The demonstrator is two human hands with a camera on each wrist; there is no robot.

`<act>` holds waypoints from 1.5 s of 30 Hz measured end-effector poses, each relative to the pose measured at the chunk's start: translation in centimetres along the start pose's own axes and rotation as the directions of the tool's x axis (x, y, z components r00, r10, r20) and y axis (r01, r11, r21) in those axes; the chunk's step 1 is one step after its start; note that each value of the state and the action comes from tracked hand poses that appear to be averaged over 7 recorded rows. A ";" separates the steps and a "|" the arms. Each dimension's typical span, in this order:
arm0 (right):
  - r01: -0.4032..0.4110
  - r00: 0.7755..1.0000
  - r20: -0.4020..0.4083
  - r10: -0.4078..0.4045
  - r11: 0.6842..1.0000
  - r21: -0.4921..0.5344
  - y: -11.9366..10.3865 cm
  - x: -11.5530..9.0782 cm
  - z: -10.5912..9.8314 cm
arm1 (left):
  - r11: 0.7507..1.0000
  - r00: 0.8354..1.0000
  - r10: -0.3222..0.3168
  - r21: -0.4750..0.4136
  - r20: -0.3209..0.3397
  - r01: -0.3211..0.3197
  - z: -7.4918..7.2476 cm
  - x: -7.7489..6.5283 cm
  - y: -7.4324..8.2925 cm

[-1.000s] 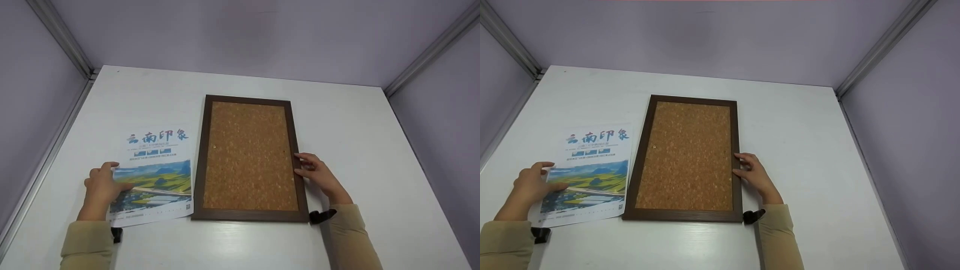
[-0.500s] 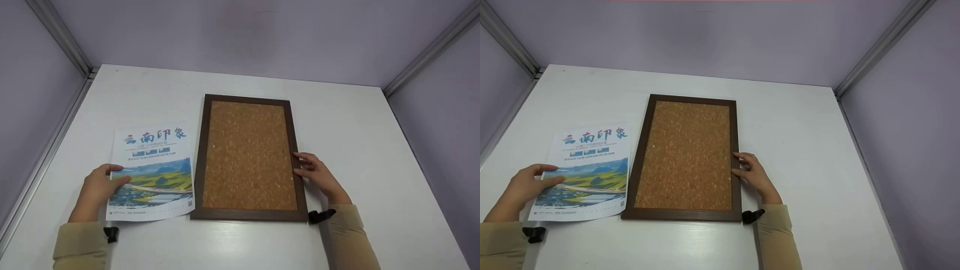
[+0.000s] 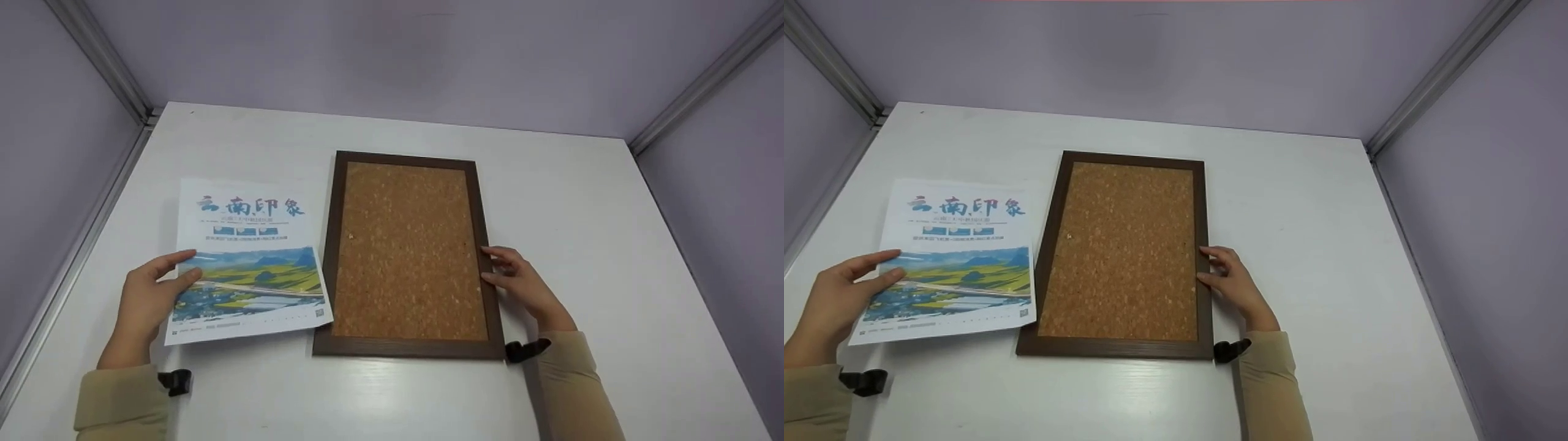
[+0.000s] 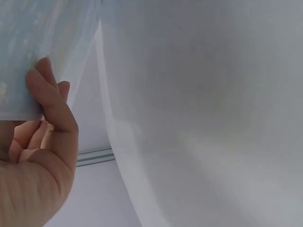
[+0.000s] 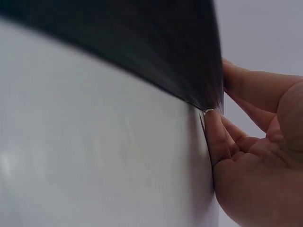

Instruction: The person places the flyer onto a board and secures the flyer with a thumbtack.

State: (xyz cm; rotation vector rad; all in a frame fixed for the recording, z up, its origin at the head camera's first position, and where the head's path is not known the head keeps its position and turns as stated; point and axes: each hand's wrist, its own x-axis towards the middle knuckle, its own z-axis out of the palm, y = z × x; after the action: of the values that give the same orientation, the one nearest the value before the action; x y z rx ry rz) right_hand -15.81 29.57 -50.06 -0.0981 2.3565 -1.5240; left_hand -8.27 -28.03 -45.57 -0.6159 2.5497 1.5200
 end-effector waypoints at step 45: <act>0.089 0.993 0.075 -0.088 0.996 -0.012 -5.8 3.1 8.8 | 0.972 0.990 0.138 -0.188 -0.016 -0.138 3.1 0.1 3.3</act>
State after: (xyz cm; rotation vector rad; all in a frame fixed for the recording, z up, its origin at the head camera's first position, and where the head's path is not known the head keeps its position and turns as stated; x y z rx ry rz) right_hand -16.68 18.68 -48.84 -0.2614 2.3337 -1.5158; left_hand -10.00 -24.05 -44.46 -0.4687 2.5162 1.8244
